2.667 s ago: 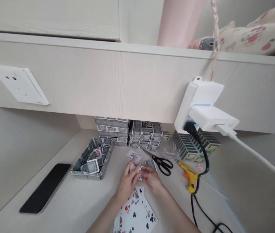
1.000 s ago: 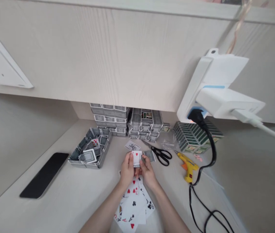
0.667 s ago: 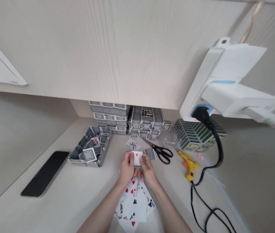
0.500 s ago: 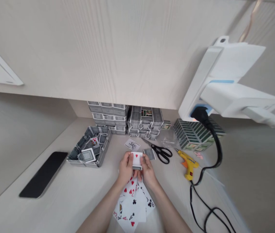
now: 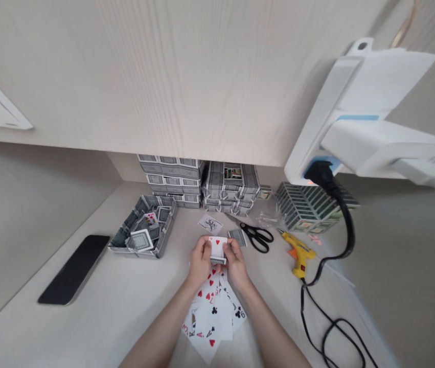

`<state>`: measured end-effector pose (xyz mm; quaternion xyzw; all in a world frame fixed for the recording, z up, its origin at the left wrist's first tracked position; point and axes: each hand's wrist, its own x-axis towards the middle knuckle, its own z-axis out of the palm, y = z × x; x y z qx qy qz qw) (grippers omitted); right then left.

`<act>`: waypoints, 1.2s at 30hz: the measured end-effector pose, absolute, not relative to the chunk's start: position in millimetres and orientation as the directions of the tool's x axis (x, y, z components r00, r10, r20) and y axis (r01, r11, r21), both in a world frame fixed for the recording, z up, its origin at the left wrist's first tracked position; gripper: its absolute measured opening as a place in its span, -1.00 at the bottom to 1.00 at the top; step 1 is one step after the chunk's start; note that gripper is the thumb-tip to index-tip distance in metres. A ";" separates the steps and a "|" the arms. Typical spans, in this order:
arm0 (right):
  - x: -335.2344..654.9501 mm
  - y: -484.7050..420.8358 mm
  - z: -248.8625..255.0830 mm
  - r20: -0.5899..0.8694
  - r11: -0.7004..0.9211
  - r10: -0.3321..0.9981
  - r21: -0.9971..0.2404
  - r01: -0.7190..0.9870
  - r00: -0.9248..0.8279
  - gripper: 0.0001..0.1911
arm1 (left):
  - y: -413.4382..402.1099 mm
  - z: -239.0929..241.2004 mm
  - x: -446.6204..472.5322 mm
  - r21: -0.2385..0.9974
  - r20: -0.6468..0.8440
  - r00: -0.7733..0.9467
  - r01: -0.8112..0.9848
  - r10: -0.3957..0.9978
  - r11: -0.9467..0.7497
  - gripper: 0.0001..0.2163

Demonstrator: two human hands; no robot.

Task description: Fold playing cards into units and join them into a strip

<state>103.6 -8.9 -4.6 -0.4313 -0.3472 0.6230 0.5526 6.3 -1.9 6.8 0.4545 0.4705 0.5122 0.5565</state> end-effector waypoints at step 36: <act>109.1 -9.4 8.0 -0.158 -0.138 0.987 -0.901 -0.411 0.017 -0.73 | 2.8 16.2 5.9 0.985 -0.061 0.011 -0.162 0.998 0.062 -0.73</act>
